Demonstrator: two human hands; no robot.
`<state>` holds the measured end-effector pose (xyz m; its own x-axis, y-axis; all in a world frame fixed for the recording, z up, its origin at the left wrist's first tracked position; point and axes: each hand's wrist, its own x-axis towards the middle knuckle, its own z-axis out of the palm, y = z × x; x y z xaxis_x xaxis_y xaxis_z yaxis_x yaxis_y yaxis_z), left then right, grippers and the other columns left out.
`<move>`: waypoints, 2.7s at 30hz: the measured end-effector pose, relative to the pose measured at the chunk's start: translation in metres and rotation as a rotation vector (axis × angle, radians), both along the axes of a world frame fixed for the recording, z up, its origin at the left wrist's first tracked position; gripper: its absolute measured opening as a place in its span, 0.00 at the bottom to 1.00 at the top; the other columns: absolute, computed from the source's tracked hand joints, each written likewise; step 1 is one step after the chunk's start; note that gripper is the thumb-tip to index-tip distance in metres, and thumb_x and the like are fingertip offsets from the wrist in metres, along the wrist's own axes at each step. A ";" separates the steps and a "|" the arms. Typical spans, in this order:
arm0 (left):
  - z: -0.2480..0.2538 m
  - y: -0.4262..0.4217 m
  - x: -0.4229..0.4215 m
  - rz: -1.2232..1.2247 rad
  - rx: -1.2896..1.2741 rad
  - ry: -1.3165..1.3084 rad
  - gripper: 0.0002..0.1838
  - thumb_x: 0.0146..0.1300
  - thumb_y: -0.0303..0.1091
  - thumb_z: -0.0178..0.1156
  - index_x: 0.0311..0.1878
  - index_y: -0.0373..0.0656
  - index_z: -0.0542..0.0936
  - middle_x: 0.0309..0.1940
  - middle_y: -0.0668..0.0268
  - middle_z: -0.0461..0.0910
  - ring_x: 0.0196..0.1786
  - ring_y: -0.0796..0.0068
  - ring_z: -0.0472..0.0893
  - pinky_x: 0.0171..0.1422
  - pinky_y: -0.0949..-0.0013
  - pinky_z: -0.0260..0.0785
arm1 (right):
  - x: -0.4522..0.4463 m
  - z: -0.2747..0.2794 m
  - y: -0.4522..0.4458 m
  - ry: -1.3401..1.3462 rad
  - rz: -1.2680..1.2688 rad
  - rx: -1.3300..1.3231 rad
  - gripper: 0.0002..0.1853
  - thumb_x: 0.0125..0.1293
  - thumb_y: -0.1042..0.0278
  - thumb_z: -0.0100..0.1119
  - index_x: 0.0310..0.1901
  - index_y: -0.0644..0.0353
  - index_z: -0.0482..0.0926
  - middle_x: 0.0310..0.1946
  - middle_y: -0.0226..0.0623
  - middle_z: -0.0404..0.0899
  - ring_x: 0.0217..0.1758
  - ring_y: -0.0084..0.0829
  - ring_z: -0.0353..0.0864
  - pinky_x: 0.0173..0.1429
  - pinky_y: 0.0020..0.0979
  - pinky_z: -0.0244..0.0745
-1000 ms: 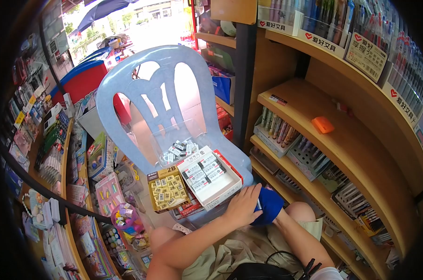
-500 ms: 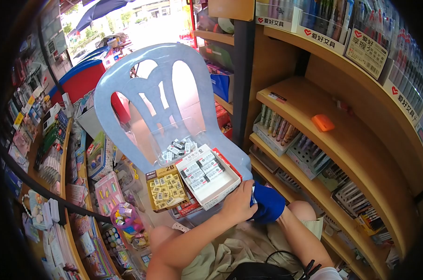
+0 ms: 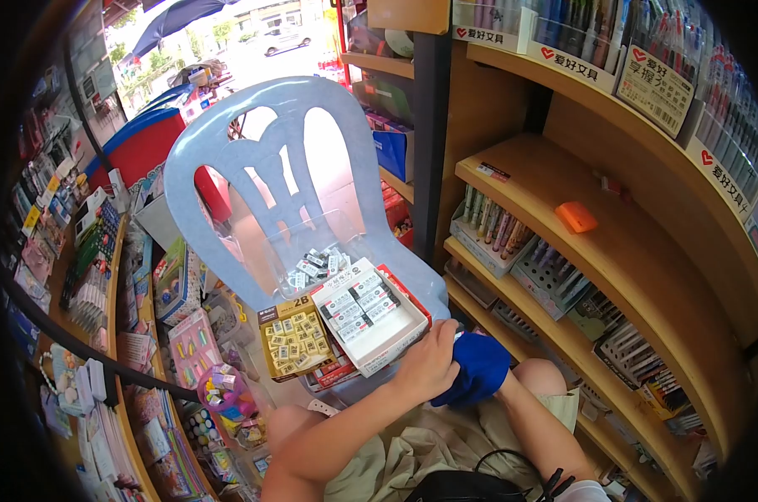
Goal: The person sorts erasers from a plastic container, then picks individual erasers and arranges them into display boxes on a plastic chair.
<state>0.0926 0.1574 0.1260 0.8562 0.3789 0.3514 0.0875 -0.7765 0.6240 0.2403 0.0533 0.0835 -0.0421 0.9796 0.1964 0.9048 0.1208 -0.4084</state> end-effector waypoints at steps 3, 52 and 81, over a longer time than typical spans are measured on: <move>0.003 0.002 -0.001 -0.058 0.034 -0.017 0.29 0.54 0.27 0.63 0.58 0.34 0.63 0.50 0.46 0.71 0.52 0.42 0.75 0.53 0.54 0.71 | 0.000 0.003 -0.003 0.079 0.044 0.124 0.30 0.34 0.57 0.75 0.44 0.54 0.79 0.37 0.40 0.80 0.43 0.46 0.79 0.44 0.38 0.73; 0.024 0.110 -0.043 0.395 0.311 0.103 0.07 0.46 0.30 0.68 0.27 0.38 0.82 0.41 0.62 0.76 0.49 0.61 0.72 0.55 0.58 0.62 | -0.016 0.041 0.014 0.742 -0.099 -0.185 0.14 0.44 0.72 0.69 0.35 0.64 0.79 0.30 0.41 0.82 0.36 0.33 0.82 0.41 0.29 0.77; -0.005 -0.029 -0.004 -0.095 0.199 0.098 0.37 0.49 0.36 0.72 0.59 0.34 0.65 0.61 0.48 0.62 0.62 0.48 0.67 0.62 0.54 0.68 | -0.011 -0.013 -0.001 1.952 -0.359 0.086 0.07 0.73 0.62 0.51 0.39 0.53 0.76 0.35 0.27 0.77 0.38 0.21 0.77 0.43 0.26 0.74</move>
